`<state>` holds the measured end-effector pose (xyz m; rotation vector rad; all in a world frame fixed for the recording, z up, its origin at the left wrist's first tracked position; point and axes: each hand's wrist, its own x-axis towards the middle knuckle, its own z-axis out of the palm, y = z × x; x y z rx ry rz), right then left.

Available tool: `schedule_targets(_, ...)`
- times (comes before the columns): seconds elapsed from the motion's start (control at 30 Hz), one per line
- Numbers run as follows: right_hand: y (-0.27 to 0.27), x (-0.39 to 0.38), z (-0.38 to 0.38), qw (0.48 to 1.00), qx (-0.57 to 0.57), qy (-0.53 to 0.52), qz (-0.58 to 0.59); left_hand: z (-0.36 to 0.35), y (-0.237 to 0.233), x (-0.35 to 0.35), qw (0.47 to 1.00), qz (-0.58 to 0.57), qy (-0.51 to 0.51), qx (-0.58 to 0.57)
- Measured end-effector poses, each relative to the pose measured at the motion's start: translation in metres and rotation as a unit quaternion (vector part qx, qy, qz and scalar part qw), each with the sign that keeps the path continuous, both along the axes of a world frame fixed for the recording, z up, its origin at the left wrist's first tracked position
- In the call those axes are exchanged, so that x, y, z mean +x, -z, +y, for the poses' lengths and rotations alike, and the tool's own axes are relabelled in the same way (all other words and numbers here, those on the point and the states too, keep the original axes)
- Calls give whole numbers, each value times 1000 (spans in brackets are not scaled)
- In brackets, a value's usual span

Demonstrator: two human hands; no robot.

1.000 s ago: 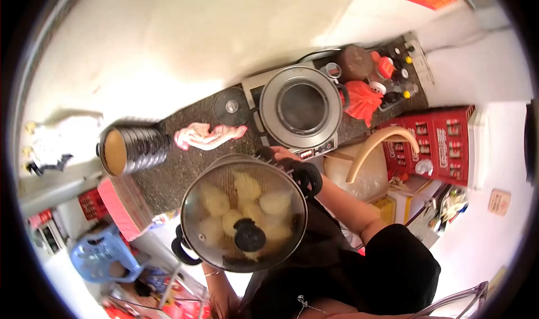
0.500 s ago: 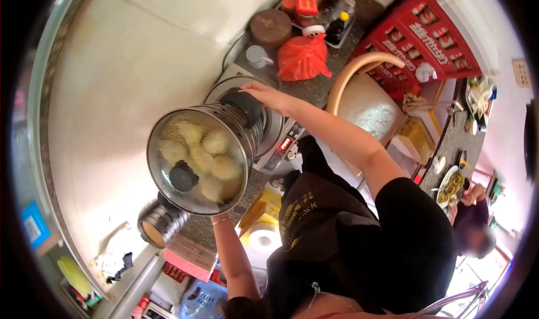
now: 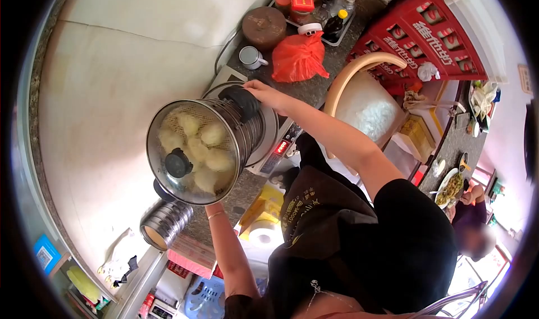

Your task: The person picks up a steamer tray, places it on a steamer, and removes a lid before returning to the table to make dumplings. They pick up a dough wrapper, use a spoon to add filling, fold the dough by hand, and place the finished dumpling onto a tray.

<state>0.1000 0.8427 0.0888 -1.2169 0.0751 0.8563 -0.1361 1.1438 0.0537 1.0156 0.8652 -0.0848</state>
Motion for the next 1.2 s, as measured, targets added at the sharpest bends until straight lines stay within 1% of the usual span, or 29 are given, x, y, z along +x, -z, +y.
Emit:
schedule_targets(0.23, -12, 3, -2, 999, -17, -27, 7, 0, -4, -9, 999, -18, -42, 3)
schedule_targets(0.3, -8, 2, -7, 999, 17, 20, 34, -1, -6, -21, 997, -31, -67, 8)
schedule_targets(0.37, -65, -8, -26, 996, -11, 45, 74, -3, -10, -43, 993, -49, -110, 14)
schedule_targets(0.4, -51, -17, -37, 990, -70, 80, 91, -6, -13, -59, 989, -58, -139, 13)
schedule_targets(0.43, -25, -27, -51, 980, -129, 113, 105, -16, -25, -74, 984, -59, -167, 13)
schedule_targets(0.47, -1, -42, -72, 979, -153, 68, 119, -31, -49, -88, 971, -40, -235, 2)
schedule_targets(0.5, 18, -58, -92, 975, -179, 22, 132, -44, -62, -106, 953, -21, -302, -11)
schedule_targets(0.57, 30, -98, -114, 974, -152, -71, 155, -67, -49, -170, 935, -19, -354, -5)
schedule_targets(0.6, 27, -116, -113, 962, -177, -128, 165, -81, -38, -202, 911, -7, -412, -26)
schedule_targets(0.63, 26, -132, -111, 946, -203, -182, 174, -98, -38, -228, 883, 4, -467, -48)
schedule_targets(0.67, 31, -146, -104, 941, -209, -203, 170, -118, -38, -253, 860, 13, -506, -57)
schedule_targets(0.7, 42, -160, -97, 918, -227, -298, 133, -139, -34, -278, 848, 12, -526, -60)
schedule_targets(0.73, 46, -176, -88, 883, -242, -390, 93, -162, -28, -303, 817, 22, -573, -62)
schedule_targets(0.8, 55, -210, -66, 854, -225, -468, 24, -209, -19, -347, 750, 22, -657, -73)
schedule_targets(0.83, 54, -225, -54, 831, -213, -514, -3, -235, -13, -368, 732, 12, -677, -76)
schedule_targets(0.9, 80, -270, -39, 798, -188, -572, 8, -289, 5, -403, 674, 11, -737, -55)
schedule_targets(0.93, 89, -296, -33, 772, -171, -611, -39, -312, 14, -411, 654, -4, -754, -57)
schedule_targets(0.97, 102, -322, -30, 742, -160, -648, -61, -339, 18, -418, 627, -12, -777, -51)
schedule_targets(1.0, 116, -349, -29, 724, -136, -673, -68, -366, 27, -422, 598, -22, -800, -46)
schedule_targets(1.03, 126, -373, -24, 672, -90, -727, -105, -390, 41, -424, 577, -38, -814, -49)
schedule_targets(1.07, 133, -399, -22, 641, -56, -749, -159, -411, 58, -424, 564, -51, -823, -40)
schedule_targets(1.1, 147, -423, -20, 638, 14, -742, -203, -432, 77, -423, 551, -64, -831, -30)
schedule_targets(1.13, 160, -448, -21, 668, 38, -726, -158, -450, 98, -420, 533, -72, -843, -17)
schedule_targets(1.17, 150, -465, -15, 633, 62, -729, -251, -467, 120, -413, 520, -82, -850, -7)
schedule_targets(1.2, 150, -483, -13, 637, 117, -708, -281, -483, 141, -406, 517, -100, -850, 8)
